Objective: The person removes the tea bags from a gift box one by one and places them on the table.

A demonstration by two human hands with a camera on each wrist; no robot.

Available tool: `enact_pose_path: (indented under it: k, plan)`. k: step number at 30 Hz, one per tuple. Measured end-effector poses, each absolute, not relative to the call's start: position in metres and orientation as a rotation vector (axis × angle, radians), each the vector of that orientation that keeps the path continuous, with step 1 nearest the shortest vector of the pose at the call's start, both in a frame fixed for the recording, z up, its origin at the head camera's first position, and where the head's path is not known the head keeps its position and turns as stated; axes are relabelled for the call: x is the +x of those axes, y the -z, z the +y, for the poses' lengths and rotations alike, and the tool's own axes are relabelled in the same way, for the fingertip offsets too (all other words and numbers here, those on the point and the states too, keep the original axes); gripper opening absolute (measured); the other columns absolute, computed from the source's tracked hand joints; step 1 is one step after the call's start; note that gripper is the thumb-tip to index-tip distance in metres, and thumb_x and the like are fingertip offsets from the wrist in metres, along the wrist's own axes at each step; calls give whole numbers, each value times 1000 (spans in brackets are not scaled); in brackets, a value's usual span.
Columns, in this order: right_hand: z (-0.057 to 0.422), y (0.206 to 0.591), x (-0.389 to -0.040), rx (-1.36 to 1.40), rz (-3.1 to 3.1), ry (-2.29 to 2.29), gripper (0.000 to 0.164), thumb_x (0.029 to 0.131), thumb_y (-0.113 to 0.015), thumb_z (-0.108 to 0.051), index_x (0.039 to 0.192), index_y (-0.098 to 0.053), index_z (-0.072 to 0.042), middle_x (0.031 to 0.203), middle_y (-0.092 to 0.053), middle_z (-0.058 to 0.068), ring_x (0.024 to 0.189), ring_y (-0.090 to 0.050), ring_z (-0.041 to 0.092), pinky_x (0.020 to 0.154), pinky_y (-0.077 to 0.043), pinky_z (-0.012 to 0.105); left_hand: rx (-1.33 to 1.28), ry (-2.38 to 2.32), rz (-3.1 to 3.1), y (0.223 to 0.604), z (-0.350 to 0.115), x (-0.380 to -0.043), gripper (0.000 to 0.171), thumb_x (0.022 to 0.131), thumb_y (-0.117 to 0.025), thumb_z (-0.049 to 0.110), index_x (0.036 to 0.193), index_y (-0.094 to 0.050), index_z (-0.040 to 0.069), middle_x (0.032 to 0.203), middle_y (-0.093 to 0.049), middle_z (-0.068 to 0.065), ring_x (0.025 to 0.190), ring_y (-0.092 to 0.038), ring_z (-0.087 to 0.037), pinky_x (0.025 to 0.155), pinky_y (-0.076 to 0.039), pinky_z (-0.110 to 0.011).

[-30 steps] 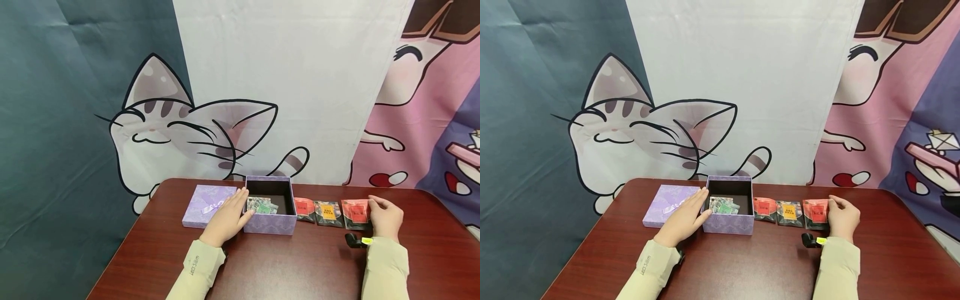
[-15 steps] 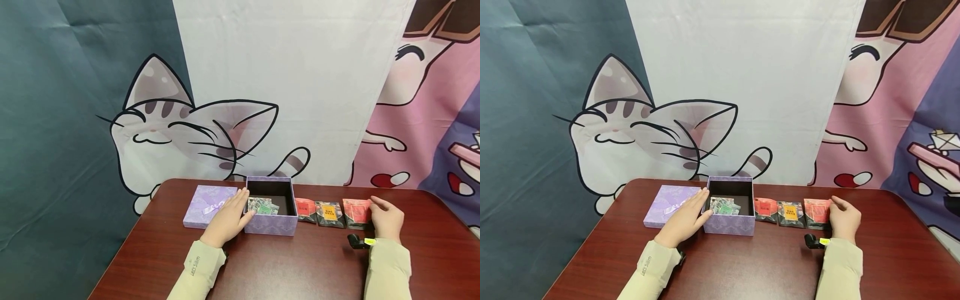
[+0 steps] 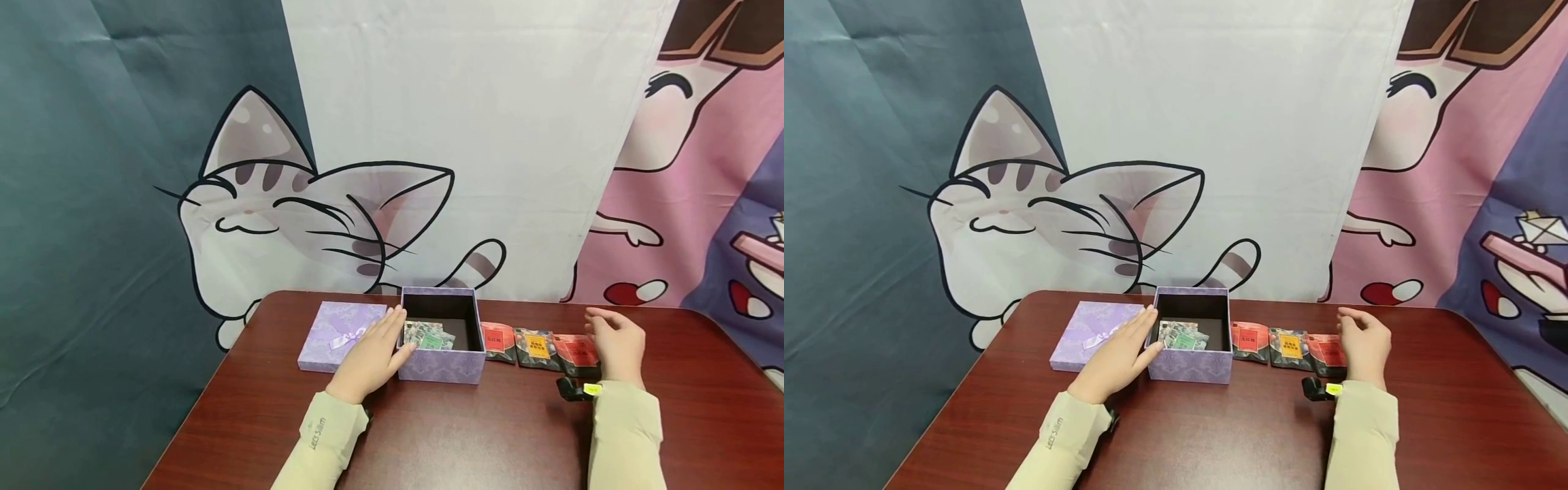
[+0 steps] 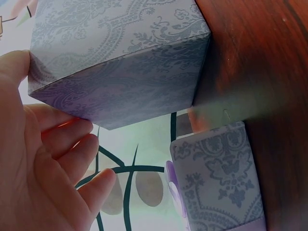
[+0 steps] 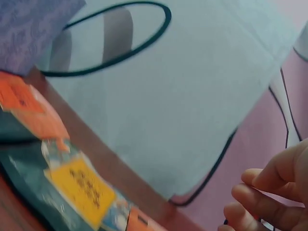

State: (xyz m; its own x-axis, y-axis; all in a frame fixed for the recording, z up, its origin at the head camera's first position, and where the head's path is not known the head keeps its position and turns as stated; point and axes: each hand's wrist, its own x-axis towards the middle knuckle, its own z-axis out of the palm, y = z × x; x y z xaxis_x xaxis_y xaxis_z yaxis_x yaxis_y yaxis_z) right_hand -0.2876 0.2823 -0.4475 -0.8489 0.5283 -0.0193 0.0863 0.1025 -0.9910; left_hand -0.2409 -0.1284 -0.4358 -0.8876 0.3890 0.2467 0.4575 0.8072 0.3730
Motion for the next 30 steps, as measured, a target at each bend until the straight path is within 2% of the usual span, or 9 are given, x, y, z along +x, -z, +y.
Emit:
enact_pose_path:
  k: [6,8,14,24,30]
  plan:
    - [262,430,-288,-507,-2153,-1787,24,101,-55,-19,112,-74,-8,76,-66,-19,71,-65,-5,66,-54,10,-673,632,-2835,436,-129,-240,68,106,-48,45,156,-36,1,164,-31,-13,152,-27,-27,121,-26,-51]
    - [254,425,-287,-444,-2180,-1767,28,102,-55,-20,117,-72,-3,79,-66,-19,73,-66,-4,67,-53,10,-674,634,-2830,437,-129,-240,68,106,-48,45,156,-36,0,163,-32,-13,152,-28,-27,121,-27,-51]
    - [226,412,-282,-284,-2268,-1658,31,103,-55,-23,120,-70,-1,87,-68,-16,78,-65,-4,71,-52,9,-668,639,-2826,437,-129,-241,67,105,-51,42,155,-37,0,163,-32,-13,152,-28,-27,121,-27,-52]
    - [186,400,-279,-39,-2312,-1582,27,103,-56,-16,116,-72,1,107,-72,17,82,-67,1,74,-55,15,-656,576,-2826,436,-127,-240,66,105,-50,43,155,-39,1,163,-34,-12,151,-28,-28,120,-26,-54]
    - [164,393,-274,94,-2289,-1687,24,102,-57,-10,114,-69,6,105,-71,20,80,-68,3,76,-58,19,-650,557,-2826,436,-127,-240,66,105,-50,43,155,-38,2,163,-33,-11,152,-28,-27,121,-25,-54]
